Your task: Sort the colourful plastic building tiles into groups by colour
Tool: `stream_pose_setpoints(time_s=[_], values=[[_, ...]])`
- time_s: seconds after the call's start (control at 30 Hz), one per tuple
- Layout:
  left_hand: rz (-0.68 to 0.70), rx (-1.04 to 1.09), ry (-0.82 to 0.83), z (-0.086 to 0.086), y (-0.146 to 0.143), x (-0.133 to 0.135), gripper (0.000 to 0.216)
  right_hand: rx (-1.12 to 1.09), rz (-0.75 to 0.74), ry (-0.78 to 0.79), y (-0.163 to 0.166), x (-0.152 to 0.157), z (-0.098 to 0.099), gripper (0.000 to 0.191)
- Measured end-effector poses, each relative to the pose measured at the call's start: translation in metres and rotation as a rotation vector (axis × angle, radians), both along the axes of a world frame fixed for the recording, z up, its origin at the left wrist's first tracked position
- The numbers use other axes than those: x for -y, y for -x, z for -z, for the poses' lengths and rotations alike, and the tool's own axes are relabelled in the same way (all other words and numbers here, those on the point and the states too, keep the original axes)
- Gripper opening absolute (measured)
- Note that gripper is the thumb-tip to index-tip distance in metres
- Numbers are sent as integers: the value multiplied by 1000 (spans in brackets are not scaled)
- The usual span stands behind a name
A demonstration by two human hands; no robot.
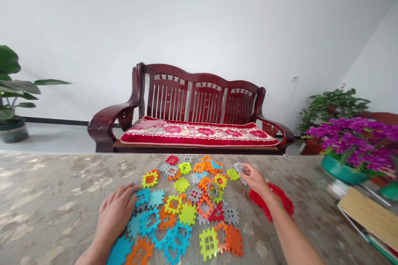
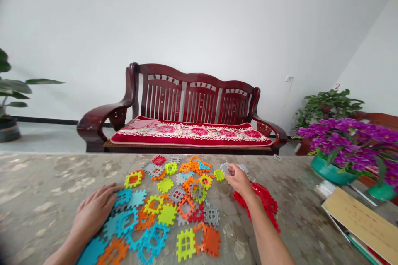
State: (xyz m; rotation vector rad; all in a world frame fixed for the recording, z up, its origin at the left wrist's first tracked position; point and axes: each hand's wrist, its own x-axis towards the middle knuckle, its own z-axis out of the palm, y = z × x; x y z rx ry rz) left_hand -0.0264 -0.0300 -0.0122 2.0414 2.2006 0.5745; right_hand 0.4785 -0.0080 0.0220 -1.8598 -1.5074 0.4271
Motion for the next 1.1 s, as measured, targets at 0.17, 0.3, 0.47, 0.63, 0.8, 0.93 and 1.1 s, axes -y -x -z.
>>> stream_pose_setpoints(time_s=[0.17, 0.3, 0.47, 0.63, 0.8, 0.93, 1.1], values=[[-5, 1, 9, -1, 0, 1, 43, 263, 154, -23, 1, 6, -20, 47], [-1, 12, -16, 0, 0, 1, 43, 504, 259, 79, -8, 9, -41, 50], [-2, 11, -8, 0, -1, 1, 42, 641, 273, 93, -8, 14, -42, 48], [11, -2, -20, 3, 1, 0, 42, 562, 10, -12, 24, 21, -28, 43], [1, -12, -8, 1, 0, 1, 42, 602, -214, 37, 61, 26, -17, 45], [-12, 0, 3, -4, -3, 3, 42, 619, -232, 132, 73, 31, -9, 47], [-9, 25, -5, -8, -5, 5, 43, 558, -217, 156, 80, 40, -7, 48]])
